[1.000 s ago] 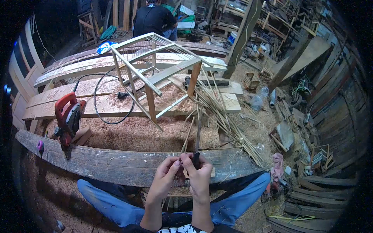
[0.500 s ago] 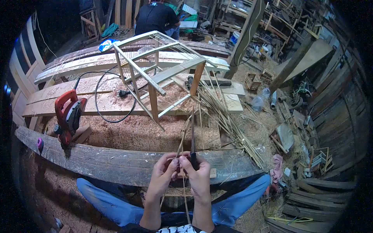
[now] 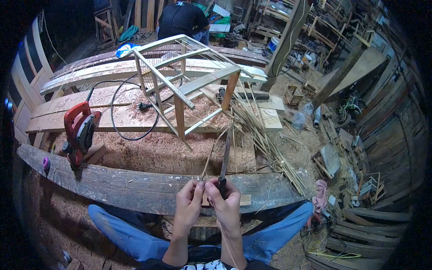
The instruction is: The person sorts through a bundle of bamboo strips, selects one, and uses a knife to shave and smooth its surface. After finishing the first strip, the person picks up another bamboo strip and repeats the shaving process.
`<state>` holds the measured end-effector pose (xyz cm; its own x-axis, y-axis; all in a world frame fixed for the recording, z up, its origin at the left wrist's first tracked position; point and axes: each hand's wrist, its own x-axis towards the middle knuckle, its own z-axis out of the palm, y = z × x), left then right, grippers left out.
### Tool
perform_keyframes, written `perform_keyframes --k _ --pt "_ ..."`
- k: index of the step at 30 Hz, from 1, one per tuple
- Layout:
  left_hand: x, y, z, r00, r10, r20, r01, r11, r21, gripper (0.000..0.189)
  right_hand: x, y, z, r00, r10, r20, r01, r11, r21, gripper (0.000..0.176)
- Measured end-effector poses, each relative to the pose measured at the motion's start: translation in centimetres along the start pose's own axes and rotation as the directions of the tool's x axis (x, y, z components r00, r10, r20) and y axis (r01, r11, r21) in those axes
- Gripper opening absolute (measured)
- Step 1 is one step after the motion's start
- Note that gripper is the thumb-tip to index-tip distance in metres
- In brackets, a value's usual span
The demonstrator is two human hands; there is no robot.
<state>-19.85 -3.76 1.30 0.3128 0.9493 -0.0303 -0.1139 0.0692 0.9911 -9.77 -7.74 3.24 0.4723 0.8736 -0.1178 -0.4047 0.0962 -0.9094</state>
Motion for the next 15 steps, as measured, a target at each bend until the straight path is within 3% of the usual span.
perform_keyframes --k 12,14,15 --pt "-0.4 0.6 0.8 0.993 0.047 -0.113 -0.033 0.992 0.122 0.029 -0.5 -0.9 -0.1 1.0 0.018 -0.021 -0.017 0.999 0.052 0.009" --pt "0.3 -1.8 0.4 0.947 0.154 -0.282 -0.106 0.978 0.178 0.03 -0.8 -1.5 -0.5 1.0 0.019 0.009 -0.02 0.993 0.119 0.008" --pt "0.5 -1.6 -0.5 0.947 0.153 -0.282 -0.105 0.978 0.178 0.03 -1.1 -1.9 -0.7 0.999 0.022 0.035 -0.026 0.99 0.141 0.007"
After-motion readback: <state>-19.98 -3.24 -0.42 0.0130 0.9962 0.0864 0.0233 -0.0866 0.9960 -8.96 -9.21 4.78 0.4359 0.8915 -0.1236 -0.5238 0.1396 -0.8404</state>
